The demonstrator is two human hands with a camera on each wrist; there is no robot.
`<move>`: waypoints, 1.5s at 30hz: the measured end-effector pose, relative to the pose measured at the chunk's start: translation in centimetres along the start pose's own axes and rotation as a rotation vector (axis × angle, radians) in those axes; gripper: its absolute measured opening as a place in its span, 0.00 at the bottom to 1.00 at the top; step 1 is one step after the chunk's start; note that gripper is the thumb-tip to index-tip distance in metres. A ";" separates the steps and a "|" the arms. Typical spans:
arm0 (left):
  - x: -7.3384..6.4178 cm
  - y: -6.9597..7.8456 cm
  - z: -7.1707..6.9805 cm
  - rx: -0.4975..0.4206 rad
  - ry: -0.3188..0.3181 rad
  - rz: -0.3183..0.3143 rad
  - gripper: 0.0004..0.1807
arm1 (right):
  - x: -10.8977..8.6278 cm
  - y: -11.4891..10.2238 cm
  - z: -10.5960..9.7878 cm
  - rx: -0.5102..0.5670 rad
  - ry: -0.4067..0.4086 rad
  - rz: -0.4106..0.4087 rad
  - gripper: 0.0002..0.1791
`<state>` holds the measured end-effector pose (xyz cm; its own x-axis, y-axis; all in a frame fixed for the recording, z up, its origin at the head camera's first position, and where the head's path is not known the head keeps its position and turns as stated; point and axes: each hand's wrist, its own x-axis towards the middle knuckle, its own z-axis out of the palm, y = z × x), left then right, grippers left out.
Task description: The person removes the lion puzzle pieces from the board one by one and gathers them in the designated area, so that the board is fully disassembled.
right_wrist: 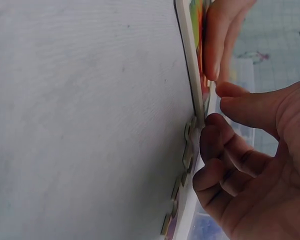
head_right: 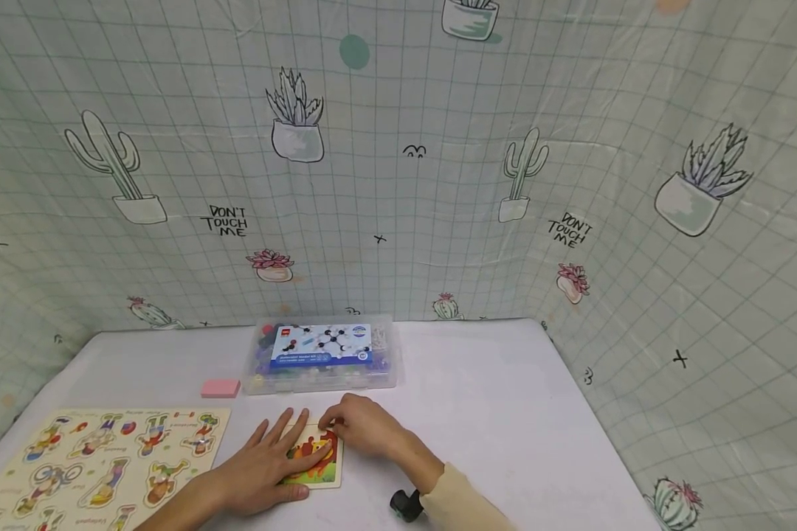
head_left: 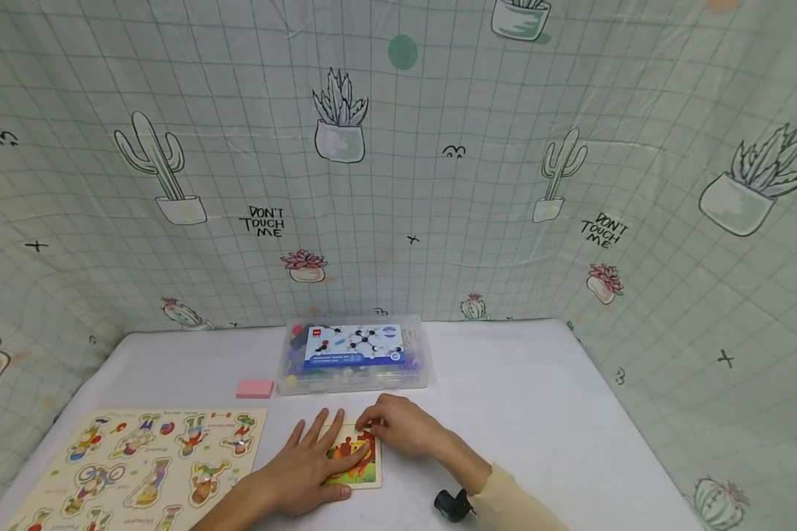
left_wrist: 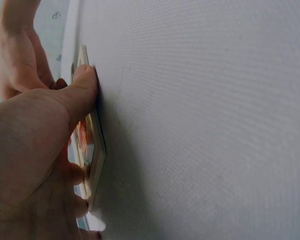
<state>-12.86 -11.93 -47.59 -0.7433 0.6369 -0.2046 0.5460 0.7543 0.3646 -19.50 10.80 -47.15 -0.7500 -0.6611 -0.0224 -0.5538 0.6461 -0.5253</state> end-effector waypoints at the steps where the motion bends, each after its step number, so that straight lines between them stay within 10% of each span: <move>1: 0.0 0.0 0.0 0.000 0.000 0.001 0.33 | 0.1 -0.1 0.0 -0.005 -0.001 0.001 0.12; 45: 0.2 -0.2 0.0 0.025 -0.001 0.018 0.33 | 0.5 -0.8 0.7 -0.048 -0.019 0.036 0.14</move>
<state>-13.15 -11.95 -47.74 -0.7332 0.6503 -0.1988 0.5687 0.7466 0.3452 -19.23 9.69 -47.31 -0.7628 -0.6441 -0.0572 -0.5436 0.6866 -0.4827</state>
